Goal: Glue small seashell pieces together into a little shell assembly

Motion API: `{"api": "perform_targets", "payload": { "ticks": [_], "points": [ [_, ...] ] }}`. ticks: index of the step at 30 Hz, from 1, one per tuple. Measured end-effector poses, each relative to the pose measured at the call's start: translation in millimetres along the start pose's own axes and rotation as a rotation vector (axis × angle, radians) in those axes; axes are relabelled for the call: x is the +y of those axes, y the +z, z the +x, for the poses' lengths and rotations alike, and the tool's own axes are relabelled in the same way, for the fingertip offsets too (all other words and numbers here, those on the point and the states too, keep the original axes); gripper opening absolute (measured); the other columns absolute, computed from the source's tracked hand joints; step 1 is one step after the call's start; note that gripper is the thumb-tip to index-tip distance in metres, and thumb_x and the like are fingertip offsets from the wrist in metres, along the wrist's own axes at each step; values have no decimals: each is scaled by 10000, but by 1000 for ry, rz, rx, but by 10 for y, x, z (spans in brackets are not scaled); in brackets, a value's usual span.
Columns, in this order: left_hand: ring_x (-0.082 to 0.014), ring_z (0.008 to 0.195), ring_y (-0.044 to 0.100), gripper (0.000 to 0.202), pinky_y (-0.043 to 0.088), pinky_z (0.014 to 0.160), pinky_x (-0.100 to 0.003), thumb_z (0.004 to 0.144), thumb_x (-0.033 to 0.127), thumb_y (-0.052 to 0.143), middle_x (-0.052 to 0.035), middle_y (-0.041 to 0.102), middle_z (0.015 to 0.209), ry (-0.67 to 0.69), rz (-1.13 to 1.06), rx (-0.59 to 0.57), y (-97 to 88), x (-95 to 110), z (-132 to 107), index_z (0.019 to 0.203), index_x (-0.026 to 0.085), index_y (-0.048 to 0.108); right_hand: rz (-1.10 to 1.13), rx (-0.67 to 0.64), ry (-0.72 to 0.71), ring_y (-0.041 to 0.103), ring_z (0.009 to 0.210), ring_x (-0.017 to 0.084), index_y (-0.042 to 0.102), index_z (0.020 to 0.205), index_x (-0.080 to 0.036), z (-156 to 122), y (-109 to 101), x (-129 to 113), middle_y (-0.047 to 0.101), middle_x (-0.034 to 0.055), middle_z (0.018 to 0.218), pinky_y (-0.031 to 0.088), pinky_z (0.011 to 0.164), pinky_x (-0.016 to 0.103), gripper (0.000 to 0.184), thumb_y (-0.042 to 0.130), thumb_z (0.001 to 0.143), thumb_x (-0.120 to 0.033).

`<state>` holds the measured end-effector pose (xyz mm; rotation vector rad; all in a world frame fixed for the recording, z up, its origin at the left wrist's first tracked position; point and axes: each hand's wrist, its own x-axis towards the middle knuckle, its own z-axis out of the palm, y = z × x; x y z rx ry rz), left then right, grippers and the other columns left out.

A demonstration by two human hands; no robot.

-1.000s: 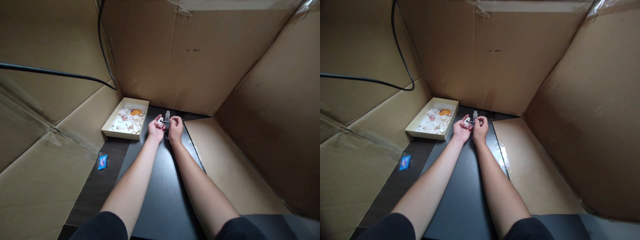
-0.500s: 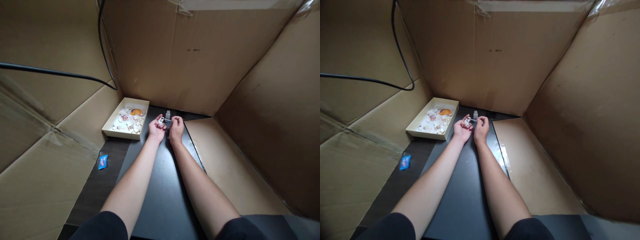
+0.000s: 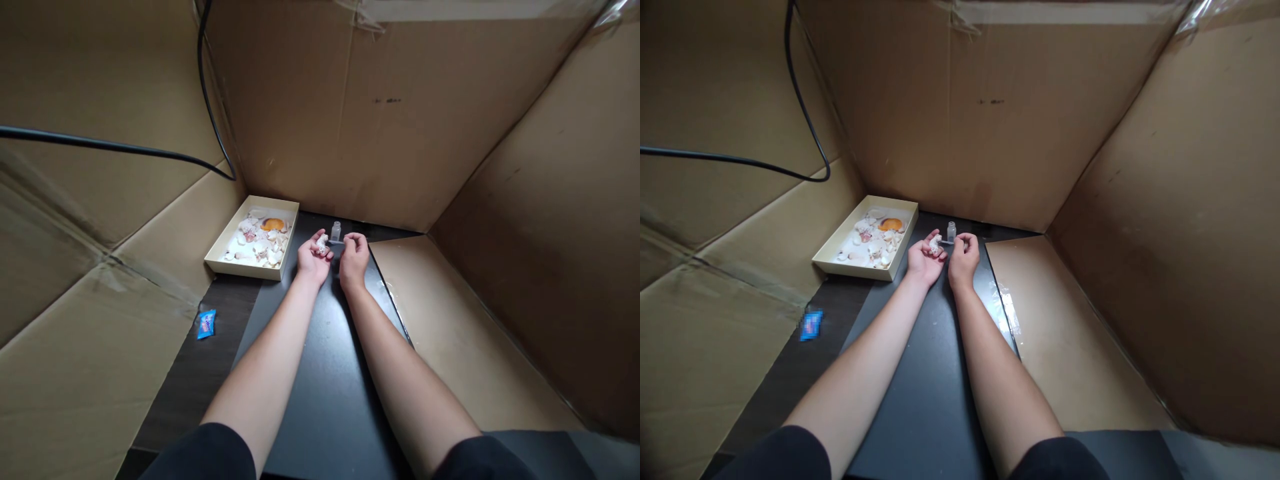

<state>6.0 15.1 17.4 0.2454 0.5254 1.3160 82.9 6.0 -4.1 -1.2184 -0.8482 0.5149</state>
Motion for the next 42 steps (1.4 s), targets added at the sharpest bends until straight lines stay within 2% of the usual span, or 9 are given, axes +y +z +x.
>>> {"api": "perform_targets", "payload": {
  "ticks": [7, 18, 22, 27, 31, 35, 42],
  "points": [
    [-59, 421, 307, 399, 280, 438, -224, 501, 67, 424, -1, 458, 646, -6, -6, 2, 11, 2, -7, 850, 125, 608, -3, 12, -17, 399, 614, 114, 505, 813, -193, 11, 6, 13, 495, -25, 715, 352, 604, 240, 145, 483, 802, -336],
    [-61, 425, 312, 404, 282, 436, -220, 498, 66, 415, 2, 443, 637, -8, 1, 7, 23, 7, -14, 852, 126, 602, 21, -3, -6, 377, 592, 113, 516, 819, -191, -4, -2, -14, 468, -36, 691, 338, 589, 243, 166, 487, 802, -354],
    [-59, 423, 302, 405, 277, 436, -222, 497, 67, 417, 1, 448, 648, -7, -3, 8, 28, 7, -19, 853, 126, 600, 33, 37, -9, 383, 617, 111, 522, 808, -185, -8, 2, -29, 489, -27, 726, 343, 612, 245, 151, 525, 775, -332],
    [-63, 429, 317, 415, 274, 440, -222, 491, 65, 421, 0, 448, 643, -5, -3, 12, 24, 4, -14, 859, 128, 601, 49, -3, 6, 374, 579, 112, 522, 808, -189, -7, 1, -31, 469, -38, 679, 334, 576, 247, 153, 506, 781, -339],
    [-59, 425, 297, 410, 269, 447, -222, 491, 71, 420, 4, 443, 642, -5, 7, 2, 20, 0, -9, 854, 125, 604, 19, 39, -13, 370, 593, 109, 522, 787, -186, -11, -3, -38, 481, -33, 691, 336, 593, 243, 129, 528, 755, -311],
    [-61, 429, 308, 415, 280, 461, -223, 487, 71, 420, 9, 436, 637, -2, 16, 19, 17, -4, -5, 852, 129, 607, 39, -9, 6, 371, 569, 108, 528, 778, -189, -15, -5, -46, 473, -40, 656, 328, 565, 237, 135, 491, 771, -319],
    [-69, 425, 317, 409, 272, 454, -229, 484, 72, 419, 9, 431, 622, 6, 8, 23, 10, -7, 4, 845, 131, 603, 52, -20, 15, 375, 570, 106, 536, 772, -188, -9, 0, -36, 485, -39, 667, 329, 561, 232, 147, 491, 767, -328]
  ]
}}
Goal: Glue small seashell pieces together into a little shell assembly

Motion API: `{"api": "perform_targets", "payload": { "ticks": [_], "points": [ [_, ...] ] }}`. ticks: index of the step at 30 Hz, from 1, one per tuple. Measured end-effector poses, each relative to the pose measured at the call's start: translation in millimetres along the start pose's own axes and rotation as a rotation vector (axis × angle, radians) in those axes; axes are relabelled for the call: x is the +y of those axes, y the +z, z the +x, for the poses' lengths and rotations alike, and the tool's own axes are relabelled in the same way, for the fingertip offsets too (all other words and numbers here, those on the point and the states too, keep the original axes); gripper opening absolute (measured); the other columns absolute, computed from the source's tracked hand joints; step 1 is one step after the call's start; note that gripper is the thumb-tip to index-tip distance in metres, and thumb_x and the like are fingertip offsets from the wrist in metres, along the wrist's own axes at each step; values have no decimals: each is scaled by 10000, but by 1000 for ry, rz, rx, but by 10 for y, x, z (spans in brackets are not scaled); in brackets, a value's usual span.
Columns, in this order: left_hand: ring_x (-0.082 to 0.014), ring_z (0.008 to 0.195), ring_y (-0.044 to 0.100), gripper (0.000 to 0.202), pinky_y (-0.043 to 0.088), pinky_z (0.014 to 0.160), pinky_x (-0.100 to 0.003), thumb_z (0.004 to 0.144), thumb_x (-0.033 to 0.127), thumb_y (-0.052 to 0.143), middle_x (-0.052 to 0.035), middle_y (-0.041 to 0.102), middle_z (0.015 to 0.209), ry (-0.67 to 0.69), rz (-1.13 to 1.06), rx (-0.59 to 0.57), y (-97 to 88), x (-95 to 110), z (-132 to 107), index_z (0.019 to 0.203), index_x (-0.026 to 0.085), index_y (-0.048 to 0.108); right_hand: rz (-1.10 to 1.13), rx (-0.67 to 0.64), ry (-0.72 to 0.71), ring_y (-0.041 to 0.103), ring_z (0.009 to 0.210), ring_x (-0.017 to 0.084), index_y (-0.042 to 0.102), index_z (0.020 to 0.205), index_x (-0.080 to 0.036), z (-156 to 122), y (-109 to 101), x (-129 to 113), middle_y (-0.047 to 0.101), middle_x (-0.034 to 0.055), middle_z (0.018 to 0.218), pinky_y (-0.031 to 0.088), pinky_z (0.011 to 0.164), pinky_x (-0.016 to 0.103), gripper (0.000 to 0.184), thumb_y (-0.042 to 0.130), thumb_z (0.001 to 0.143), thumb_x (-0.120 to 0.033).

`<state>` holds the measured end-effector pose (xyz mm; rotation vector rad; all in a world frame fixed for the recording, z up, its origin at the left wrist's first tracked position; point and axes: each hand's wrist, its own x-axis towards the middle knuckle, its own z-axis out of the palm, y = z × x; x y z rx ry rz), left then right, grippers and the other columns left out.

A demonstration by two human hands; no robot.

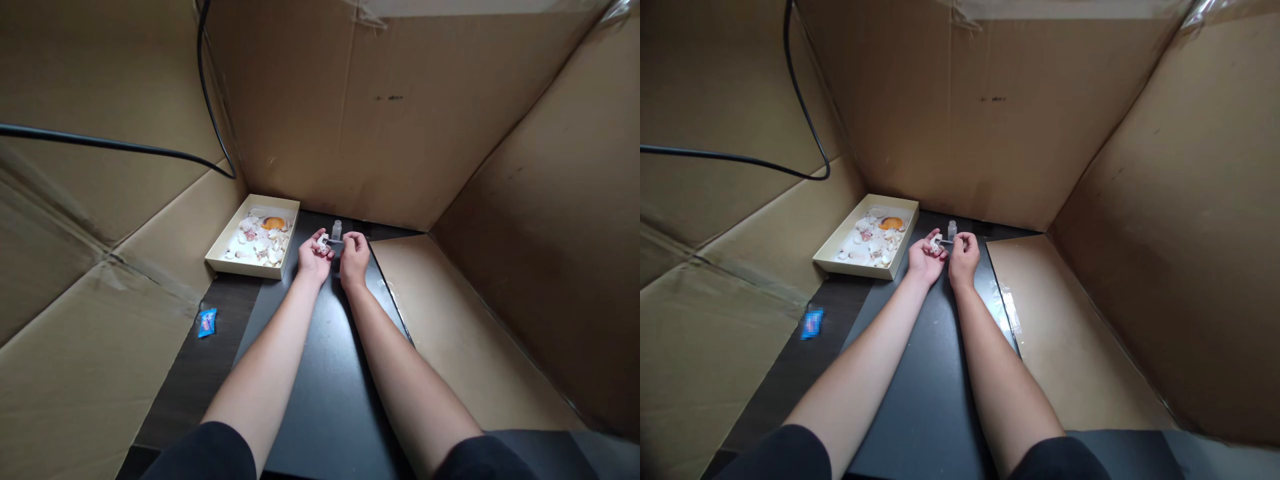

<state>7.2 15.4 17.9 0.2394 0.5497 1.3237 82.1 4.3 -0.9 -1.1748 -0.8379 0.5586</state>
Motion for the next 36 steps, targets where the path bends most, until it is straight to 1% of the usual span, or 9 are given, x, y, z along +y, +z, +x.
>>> {"api": "perform_targets", "payload": {
  "ticks": [4, 10, 14, 18, 21, 23, 26, 31, 36],
  "points": [
    [-67, 422, 313, 408, 268, 450, -226, 485, 71, 418, 11, 423, 619, -6, -2, -1, 10, 4, -12, 846, 129, 601, 1, 11, -8, 379, 588, 105, 535, 775, -185, 6, 0, 13, 495, -34, 689, 332, 573, 233, 133, 520, 738, -312],
    [-69, 427, 320, 410, 279, 453, -228, 484, 69, 416, 9, 428, 623, -1, -4, -7, 6, 1, -10, 846, 129, 602, 5, -1, 9, 373, 558, 107, 528, 789, -191, 13, 0, 26, 470, -44, 649, 327, 547, 233, 140, 490, 760, -322],
    [-67, 424, 311, 405, 272, 448, -228, 491, 74, 420, 6, 439, 633, -4, -9, -10, -1, -3, -5, 847, 130, 606, -5, 29, -8, 398, 603, 112, 529, 782, -189, 13, -2, 24, 492, -30, 689, 343, 583, 236, 125, 511, 744, -306],
    [-68, 427, 325, 412, 281, 452, -227, 484, 70, 417, 6, 441, 631, -5, -5, -5, 5, 3, -12, 847, 131, 601, 3, -15, 16, 373, 555, 108, 522, 796, -195, 6, -2, 17, 468, -43, 654, 326, 540, 235, 139, 486, 769, -327],
    [-68, 421, 313, 405, 268, 446, -225, 487, 74, 418, 11, 422, 616, -7, -7, -11, 6, 5, -11, 844, 130, 601, -10, 16, 0, 377, 580, 107, 525, 783, -190, 5, -1, 11, 486, -35, 687, 331, 560, 236, 135, 520, 742, -318],
    [-63, 419, 303, 407, 263, 445, -224, 490, 74, 418, 6, 442, 637, -8, -9, -19, 4, 4, -8, 848, 129, 604, -18, 33, -6, 388, 599, 111, 524, 783, -190, 7, -3, 12, 489, -31, 695, 340, 579, 237, 130, 514, 748, -314],
    [-61, 421, 305, 404, 267, 449, -226, 493, 72, 417, 1, 456, 657, -5, -10, -18, 1, 1, -5, 846, 130, 604, -12, 8, 10, 384, 570, 111, 517, 796, -194, 8, -5, 17, 466, -40, 660, 337, 557, 237, 148, 476, 783, -336],
    [-66, 423, 301, 404, 261, 445, -224, 493, 74, 419, 9, 420, 628, -2, -8, -17, -3, -4, 1, 848, 133, 605, -11, 13, 4, 378, 587, 107, 523, 792, -189, 3, -4, 13, 470, -40, 673, 336, 570, 234, 139, 523, 747, -321],
    [-63, 424, 307, 409, 271, 445, -220, 491, 71, 415, 8, 432, 638, 0, -11, -18, -2, -4, -2, 853, 130, 598, 4, -3, 14, 365, 556, 108, 515, 804, -193, 5, 1, 21, 439, -50, 644, 331, 547, 234, 152, 485, 778, -340]
  ]
}}
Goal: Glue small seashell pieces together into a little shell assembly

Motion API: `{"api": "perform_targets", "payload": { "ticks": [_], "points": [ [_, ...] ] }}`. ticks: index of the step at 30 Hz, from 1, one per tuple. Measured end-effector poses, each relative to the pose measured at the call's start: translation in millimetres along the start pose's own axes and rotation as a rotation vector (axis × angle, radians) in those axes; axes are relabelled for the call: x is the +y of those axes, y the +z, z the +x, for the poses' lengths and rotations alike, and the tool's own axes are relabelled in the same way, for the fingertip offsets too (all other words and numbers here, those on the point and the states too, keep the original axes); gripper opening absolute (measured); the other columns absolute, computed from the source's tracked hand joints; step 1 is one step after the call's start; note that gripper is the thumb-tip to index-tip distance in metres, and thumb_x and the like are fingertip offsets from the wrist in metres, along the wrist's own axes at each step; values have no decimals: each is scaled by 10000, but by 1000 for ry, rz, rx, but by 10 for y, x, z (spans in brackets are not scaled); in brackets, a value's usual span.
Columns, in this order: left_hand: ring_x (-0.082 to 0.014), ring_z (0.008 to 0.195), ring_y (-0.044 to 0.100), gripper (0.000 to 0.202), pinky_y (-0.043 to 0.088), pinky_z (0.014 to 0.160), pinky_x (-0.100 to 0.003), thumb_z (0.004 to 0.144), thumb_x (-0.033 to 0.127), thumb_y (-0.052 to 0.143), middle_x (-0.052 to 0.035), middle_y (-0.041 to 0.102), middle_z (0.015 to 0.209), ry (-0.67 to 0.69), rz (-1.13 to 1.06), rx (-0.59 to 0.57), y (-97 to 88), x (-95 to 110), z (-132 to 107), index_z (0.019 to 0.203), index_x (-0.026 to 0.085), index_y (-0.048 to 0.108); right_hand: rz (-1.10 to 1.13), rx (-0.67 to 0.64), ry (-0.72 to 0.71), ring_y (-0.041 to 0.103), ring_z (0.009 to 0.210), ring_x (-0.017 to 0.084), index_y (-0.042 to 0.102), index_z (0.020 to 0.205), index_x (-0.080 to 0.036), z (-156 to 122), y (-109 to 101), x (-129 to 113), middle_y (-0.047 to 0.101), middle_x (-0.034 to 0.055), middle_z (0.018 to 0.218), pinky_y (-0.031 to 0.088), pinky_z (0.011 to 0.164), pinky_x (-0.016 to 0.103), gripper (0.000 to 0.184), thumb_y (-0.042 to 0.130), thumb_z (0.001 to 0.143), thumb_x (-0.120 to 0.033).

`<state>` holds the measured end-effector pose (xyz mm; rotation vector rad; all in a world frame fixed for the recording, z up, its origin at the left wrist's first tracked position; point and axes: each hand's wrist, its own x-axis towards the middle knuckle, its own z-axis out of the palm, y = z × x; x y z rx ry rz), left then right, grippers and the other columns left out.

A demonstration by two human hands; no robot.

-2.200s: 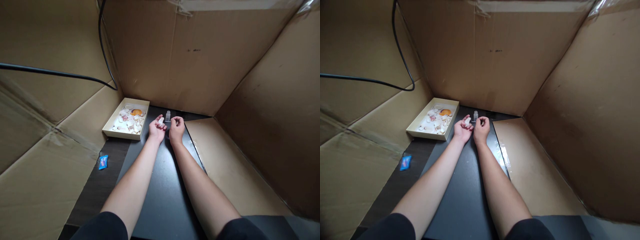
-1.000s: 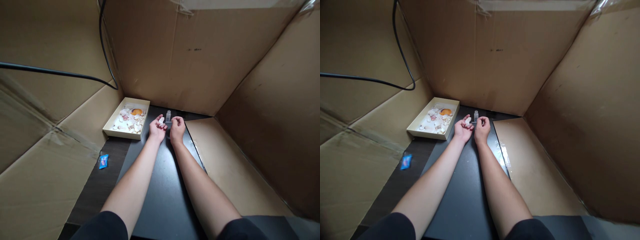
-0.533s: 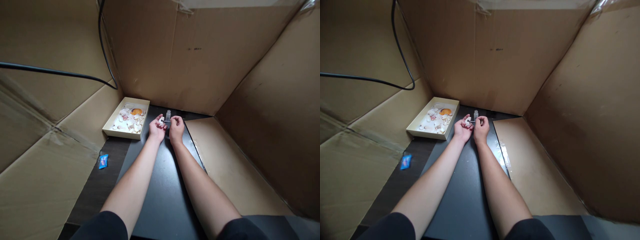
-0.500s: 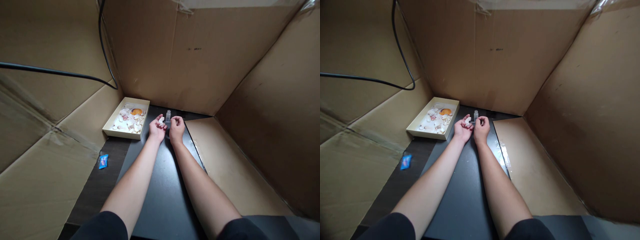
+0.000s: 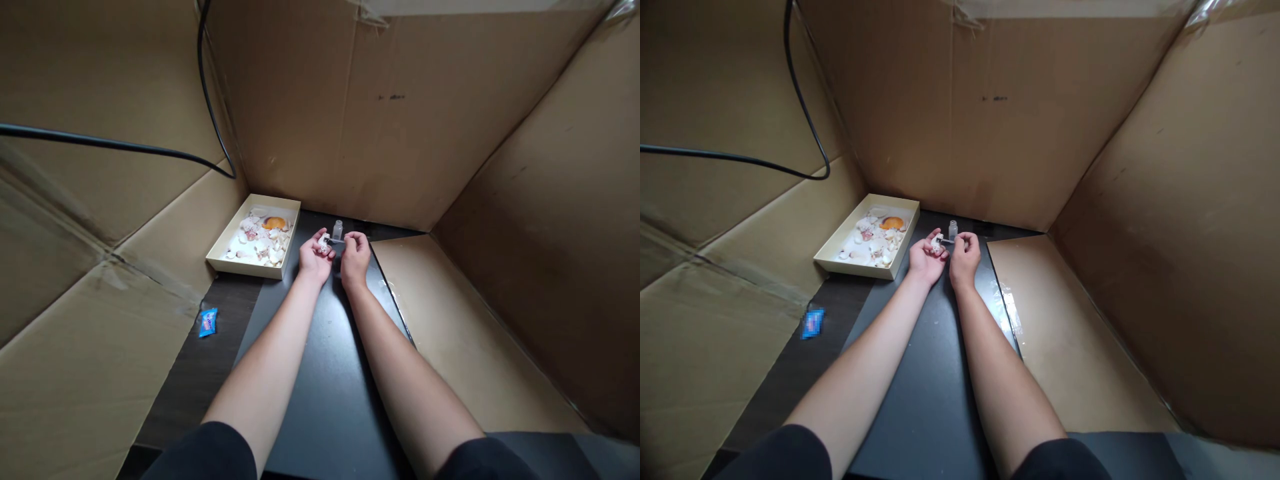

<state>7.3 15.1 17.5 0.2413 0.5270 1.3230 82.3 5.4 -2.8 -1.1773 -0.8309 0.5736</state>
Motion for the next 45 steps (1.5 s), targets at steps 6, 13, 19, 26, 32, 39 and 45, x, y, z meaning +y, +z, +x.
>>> {"api": "perform_targets", "payload": {
  "ticks": [6, 13, 19, 26, 32, 39, 45],
  "points": [
    [-62, 423, 294, 407, 260, 447, -225, 490, 75, 416, 5, 437, 643, -7, 0, -7, 9, 4, -12, 849, 128, 600, -17, 40, -30, 393, 613, 112, 513, 799, -192, 3, -3, 7, 480, -29, 704, 351, 599, 236, 136, 513, 774, -326],
    [-66, 429, 301, 403, 257, 459, -231, 490, 75, 422, 6, 427, 640, -3, 5, -5, 0, 1, -1, 847, 133, 601, -60, 16, -33, 394, 600, 115, 504, 822, -196, 12, -8, 33, 465, -35, 685, 346, 589, 241, 162, 503, 800, -357],
    [-65, 426, 298, 401, 259, 455, -230, 489, 76, 421, 2, 440, 647, -5, 4, -2, 2, 1, 1, 842, 134, 602, -29, 5, -8, 394, 579, 115, 507, 820, -199, 15, -6, 31, 447, -46, 656, 345, 581, 244, 152, 488, 807, -350],
    [-64, 422, 305, 402, 264, 446, -229, 489, 72, 417, 0, 453, 653, 1, -2, 6, 4, 1, -3, 842, 134, 599, -4, 1, 8, 391, 574, 110, 505, 823, -198, 9, 2, 22, 459, -46, 661, 347, 573, 240, 144, 505, 798, -340],
    [-65, 419, 311, 394, 266, 441, -226, 494, 72, 421, 6, 437, 627, -3, -9, 5, 1, 0, 4, 839, 132, 602, -18, 11, -19, 396, 579, 110, 505, 816, -199, 11, 0, 27, 469, -40, 672, 349, 572, 241, 138, 523, 779, -330],
    [-68, 422, 307, 407, 266, 446, -228, 488, 77, 420, 7, 430, 619, -14, 6, 0, -1, -3, 3, 840, 132, 614, -28, -7, -10, 360, 540, 108, 496, 820, -205, 5, -1, 20, 408, -61, 615, 321, 539, 237, 136, 509, 783, -335],
    [-64, 423, 306, 420, 278, 446, -224, 484, 75, 418, -2, 454, 633, -8, 3, -2, 4, 0, -4, 852, 119, 617, 19, -27, 14, 353, 529, 106, 489, 820, -206, -5, -3, 1, 405, -61, 619, 316, 529, 236, 135, 473, 798, -338]
  ]
}}
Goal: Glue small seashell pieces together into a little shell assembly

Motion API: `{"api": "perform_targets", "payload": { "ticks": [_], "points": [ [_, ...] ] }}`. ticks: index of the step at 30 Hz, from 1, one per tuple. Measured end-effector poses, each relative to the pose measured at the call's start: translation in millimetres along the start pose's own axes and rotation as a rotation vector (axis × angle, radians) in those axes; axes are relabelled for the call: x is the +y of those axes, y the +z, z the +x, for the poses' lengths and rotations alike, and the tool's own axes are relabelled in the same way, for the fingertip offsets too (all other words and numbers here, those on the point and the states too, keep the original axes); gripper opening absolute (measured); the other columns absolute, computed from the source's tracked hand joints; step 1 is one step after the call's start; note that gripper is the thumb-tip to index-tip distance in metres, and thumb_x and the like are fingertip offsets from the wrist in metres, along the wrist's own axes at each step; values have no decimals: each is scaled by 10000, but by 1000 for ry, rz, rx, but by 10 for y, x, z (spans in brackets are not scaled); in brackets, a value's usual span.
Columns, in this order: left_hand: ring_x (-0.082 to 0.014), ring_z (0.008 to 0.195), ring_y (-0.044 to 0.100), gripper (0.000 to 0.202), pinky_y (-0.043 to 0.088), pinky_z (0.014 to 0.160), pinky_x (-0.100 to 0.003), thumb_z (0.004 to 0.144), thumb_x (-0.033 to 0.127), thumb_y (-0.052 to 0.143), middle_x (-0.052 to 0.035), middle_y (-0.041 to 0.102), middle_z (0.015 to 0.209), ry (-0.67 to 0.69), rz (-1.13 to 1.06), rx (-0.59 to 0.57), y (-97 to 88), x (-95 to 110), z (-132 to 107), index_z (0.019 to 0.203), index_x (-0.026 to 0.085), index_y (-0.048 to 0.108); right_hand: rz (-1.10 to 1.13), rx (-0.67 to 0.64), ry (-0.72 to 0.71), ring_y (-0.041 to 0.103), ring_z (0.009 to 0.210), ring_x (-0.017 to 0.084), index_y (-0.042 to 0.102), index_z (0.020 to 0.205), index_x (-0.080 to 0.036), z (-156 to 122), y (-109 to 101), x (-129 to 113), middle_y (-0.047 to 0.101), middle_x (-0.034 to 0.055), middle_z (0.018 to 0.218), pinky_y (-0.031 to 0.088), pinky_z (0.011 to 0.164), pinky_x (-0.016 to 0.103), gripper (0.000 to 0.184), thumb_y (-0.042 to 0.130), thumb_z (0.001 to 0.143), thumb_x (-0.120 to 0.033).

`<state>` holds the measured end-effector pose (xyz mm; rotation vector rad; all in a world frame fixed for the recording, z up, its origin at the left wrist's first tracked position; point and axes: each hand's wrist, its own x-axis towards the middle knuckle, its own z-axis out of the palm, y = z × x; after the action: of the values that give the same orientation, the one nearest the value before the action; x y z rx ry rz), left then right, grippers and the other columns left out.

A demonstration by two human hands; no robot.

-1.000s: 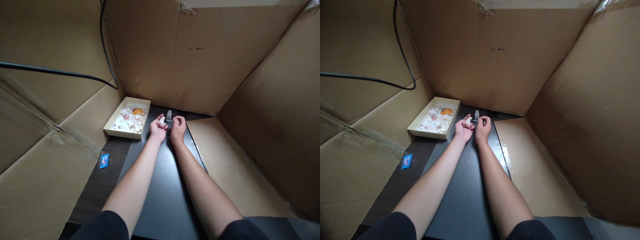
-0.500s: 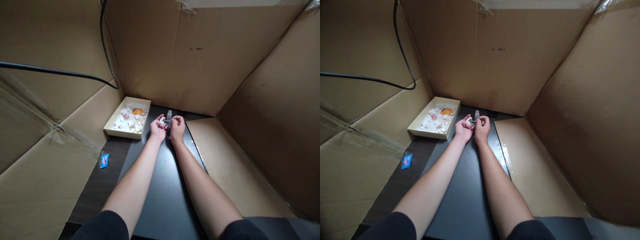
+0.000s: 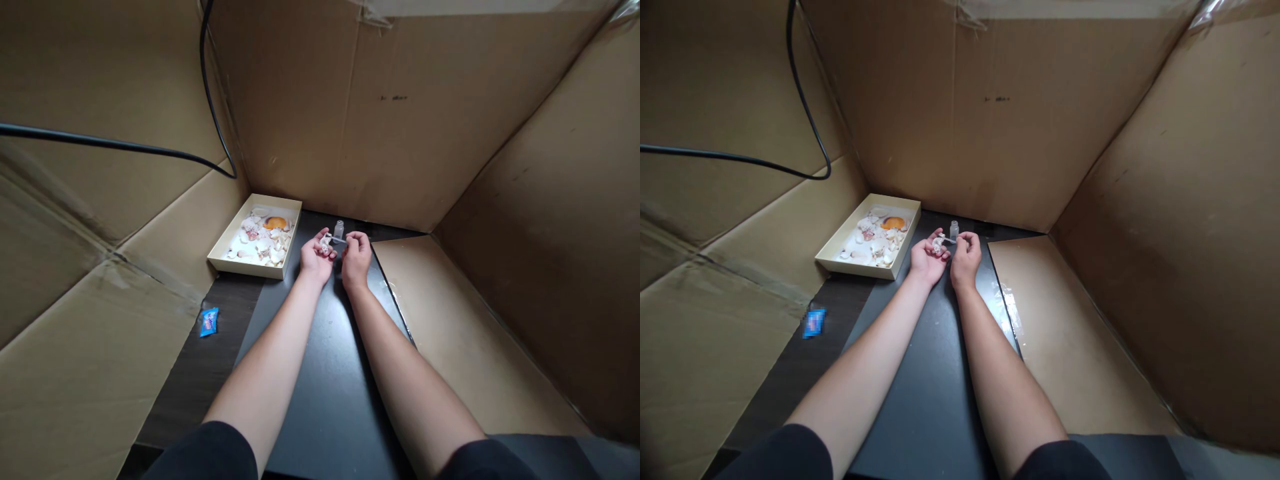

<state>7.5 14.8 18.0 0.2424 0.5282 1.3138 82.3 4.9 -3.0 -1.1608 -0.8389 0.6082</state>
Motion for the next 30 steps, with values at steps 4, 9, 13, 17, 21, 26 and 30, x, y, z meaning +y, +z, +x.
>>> {"api": "perform_targets", "payload": {
  "ticks": [4, 9, 13, 17, 21, 26, 30],
  "points": [
    [-64, 417, 293, 404, 266, 431, -219, 494, 72, 420, 7, 427, 607, -5, -6, -3, 8, 4, -4, 844, 123, 616, -34, 43, -28, 384, 575, 109, 497, 801, -199, 9, -3, 8, 450, -44, 659, 337, 567, 237, 145, 503, 787, -342],
    [-65, 419, 300, 399, 281, 435, -216, 504, 70, 422, 7, 421, 602, -8, -11, 2, 0, 4, 5, 847, 128, 618, -39, 3, -23, 386, 569, 116, 500, 813, -204, 15, -5, 28, 442, -43, 644, 340, 567, 242, 147, 473, 810, -348],
    [-63, 422, 292, 421, 268, 435, -217, 491, 75, 418, 2, 433, 619, 2, -1, -10, -7, 3, 8, 852, 127, 629, -44, 47, -46, 387, 578, 115, 501, 804, -203, 16, -6, 31, 446, -43, 660, 342, 575, 245, 133, 521, 773, -331],
    [-61, 430, 296, 460, 282, 448, -220, 483, 73, 416, -6, 453, 649, 19, 10, -10, -4, 1, 7, 880, 121, 643, -15, 19, -27, 393, 568, 120, 499, 804, -205, 18, -7, 33, 434, -46, 635, 341, 568, 247, 123, 474, 799, -325],
    [-65, 438, 301, 465, 286, 459, -217, 498, 70, 423, 2, 429, 626, 23, 20, 15, 0, -5, 15, 901, 128, 646, -41, 39, -35, 377, 569, 111, 506, 809, -200, 17, -5, 31, 438, -50, 647, 336, 568, 241, 123, 517, 765, -314],
    [-64, 446, 314, 460, 286, 473, -220, 499, 65, 423, -7, 462, 665, 32, 17, 14, -3, -11, 24, 906, 134, 626, -6, 8, -30, 374, 556, 110, 499, 816, -200, 13, -5, 28, 437, -50, 643, 333, 557, 242, 121, 506, 769, -312],
    [-68, 450, 320, 471, 280, 483, -225, 486, 62, 420, 5, 443, 660, 41, 23, 17, -8, -15, 22, 910, 149, 605, -7, 15, -30, 366, 544, 106, 488, 816, -204, 10, -7, 28, 423, -56, 630, 329, 549, 237, 115, 505, 774, -309]
  ]
}}
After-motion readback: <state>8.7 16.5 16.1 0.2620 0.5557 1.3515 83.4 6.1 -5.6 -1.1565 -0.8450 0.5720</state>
